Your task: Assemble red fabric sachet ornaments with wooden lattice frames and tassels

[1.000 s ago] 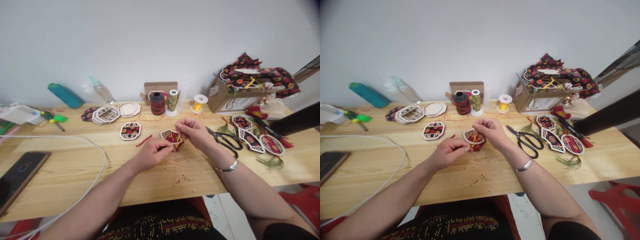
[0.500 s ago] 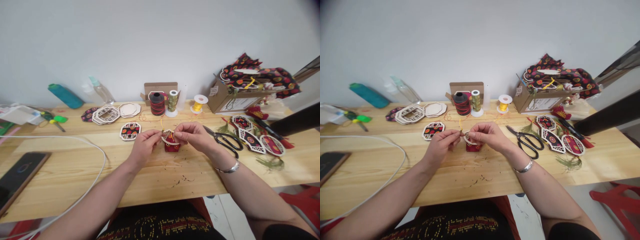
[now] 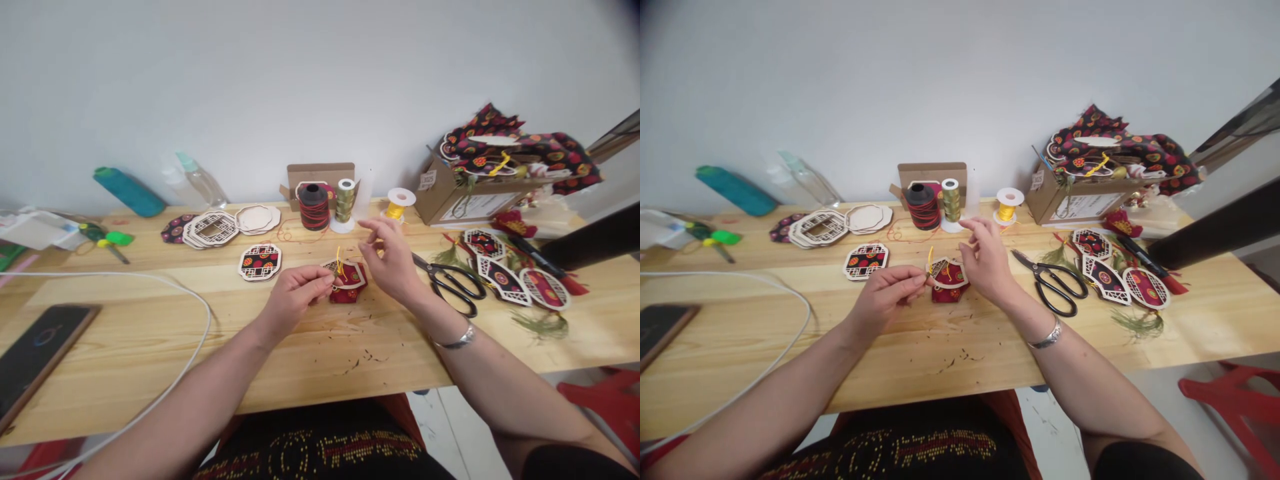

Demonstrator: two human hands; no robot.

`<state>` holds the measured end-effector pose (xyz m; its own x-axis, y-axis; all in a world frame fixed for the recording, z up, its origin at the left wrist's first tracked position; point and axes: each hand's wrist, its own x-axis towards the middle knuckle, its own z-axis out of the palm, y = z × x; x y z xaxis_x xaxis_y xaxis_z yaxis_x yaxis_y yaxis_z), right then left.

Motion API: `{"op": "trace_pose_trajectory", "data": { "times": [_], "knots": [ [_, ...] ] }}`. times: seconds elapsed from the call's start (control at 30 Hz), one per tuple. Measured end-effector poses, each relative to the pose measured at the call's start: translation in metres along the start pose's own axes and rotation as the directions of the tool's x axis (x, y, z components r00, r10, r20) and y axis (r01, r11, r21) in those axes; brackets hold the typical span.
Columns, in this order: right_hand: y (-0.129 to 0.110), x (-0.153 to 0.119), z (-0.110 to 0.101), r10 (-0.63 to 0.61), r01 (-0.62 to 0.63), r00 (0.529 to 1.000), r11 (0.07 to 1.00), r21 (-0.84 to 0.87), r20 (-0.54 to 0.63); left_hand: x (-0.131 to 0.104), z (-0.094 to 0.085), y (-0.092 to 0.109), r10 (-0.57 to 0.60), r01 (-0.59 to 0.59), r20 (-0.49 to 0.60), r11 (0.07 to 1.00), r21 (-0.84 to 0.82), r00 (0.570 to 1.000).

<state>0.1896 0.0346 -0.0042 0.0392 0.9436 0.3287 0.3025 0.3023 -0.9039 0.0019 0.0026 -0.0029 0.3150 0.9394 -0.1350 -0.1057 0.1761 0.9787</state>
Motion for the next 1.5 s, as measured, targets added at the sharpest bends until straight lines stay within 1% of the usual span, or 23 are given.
{"op": "trace_pose_trajectory", "data": {
  "times": [0.03, 0.07, 0.1, 0.17, 0.23, 0.3, 0.33, 0.4, 0.5, 0.6, 0.73, 0.83, 0.97, 1.13, 1.27, 1.4, 1.5],
  "knots": [
    [-0.001, -0.001, 0.001, -0.031, 0.028, 0.999, 0.997, 0.068, 0.039, 0.000, 0.000, 0.000, 0.001, -0.001, -0.001, 1.000, 0.019, 1.000],
    [-0.003, -0.003, 0.001, -0.031, 0.012, 0.993, 0.985, 0.171, 0.110, 0.000, 0.000, 0.001, 0.005, -0.005, -0.002, 0.999, 0.035, 1.000],
    [-0.005, -0.004, 0.002, -0.014, -0.043, 0.980, 0.958, 0.282, 0.198, 0.000, 0.000, 0.001, 0.011, -0.010, -0.003, 0.999, 0.047, 1.000],
    [-0.007, -0.007, 0.004, 0.031, -0.210, 0.923, 0.876, 0.434, 0.383, 0.000, 0.001, 0.001, 0.019, -0.019, -0.006, 0.999, 0.051, 1.000],
    [-0.008, -0.010, 0.006, 0.057, -0.335, 0.856, 0.818, 0.468, 0.513, 0.000, 0.001, 0.002, 0.016, -0.016, -0.007, 0.999, 0.042, 1.000],
    [-0.008, -0.011, 0.006, 0.082, -0.396, 0.810, 0.807, 0.438, 0.581, 0.000, 0.001, 0.002, 0.015, -0.015, -0.001, 0.999, 0.030, 1.000],
    [-0.007, -0.011, 0.006, 0.093, -0.410, 0.795, 0.810, 0.419, 0.599, 0.001, 0.001, 0.002, 0.014, -0.014, 0.001, 1.000, 0.028, 1.000],
    [-0.007, -0.011, 0.005, 0.101, -0.420, 0.783, 0.813, 0.402, 0.614, 0.001, 0.001, 0.002, 0.014, -0.013, -0.004, 1.000, 0.024, 1.000],
    [-0.010, -0.011, 0.004, 0.115, -0.458, 0.763, 0.790, 0.408, 0.636, 0.000, 0.001, 0.002, 0.013, -0.012, -0.029, 1.000, 0.021, 0.999],
    [-0.014, -0.011, 0.005, 0.173, -0.514, 0.757, 0.753, 0.410, 0.630, 0.001, 0.001, 0.001, 0.029, -0.027, -0.042, 0.999, 0.031, 0.999],
    [-0.013, -0.011, 0.008, 0.225, -0.532, 0.786, 0.722, 0.443, 0.576, 0.000, 0.000, 0.000, 0.048, -0.043, -0.049, 0.994, 0.098, 0.998],
    [-0.011, -0.010, 0.009, 0.247, -0.531, 0.797, 0.721, 0.444, 0.552, -0.001, 0.001, 0.001, 0.073, -0.066, -0.040, 0.984, 0.164, 0.997],
    [-0.012, -0.009, 0.010, 0.266, -0.516, 0.811, 0.746, 0.421, 0.521, -0.002, 0.003, 0.004, 0.106, -0.093, -0.044, 0.966, 0.243, 0.993],
    [-0.014, -0.009, 0.011, 0.257, -0.464, 0.834, 0.805, 0.369, 0.489, -0.003, 0.005, 0.006, 0.134, -0.106, -0.063, 0.938, 0.329, 0.989],
    [-0.013, -0.009, 0.010, 0.242, -0.447, 0.838, 0.819, 0.360, 0.489, -0.003, 0.005, 0.006, 0.130, -0.106, -0.060, 0.948, 0.299, 0.990],
    [-0.011, -0.010, 0.011, 0.246, -0.445, 0.842, 0.821, 0.358, 0.481, -0.002, 0.003, 0.003, 0.105, -0.095, -0.039, 0.974, 0.207, 0.994],
    [-0.010, -0.010, 0.012, 0.255, -0.443, 0.847, 0.823, 0.355, 0.466, -0.002, 0.001, 0.001, 0.053, -0.051, -0.014, 0.993, 0.109, 0.998]
  ]
}}
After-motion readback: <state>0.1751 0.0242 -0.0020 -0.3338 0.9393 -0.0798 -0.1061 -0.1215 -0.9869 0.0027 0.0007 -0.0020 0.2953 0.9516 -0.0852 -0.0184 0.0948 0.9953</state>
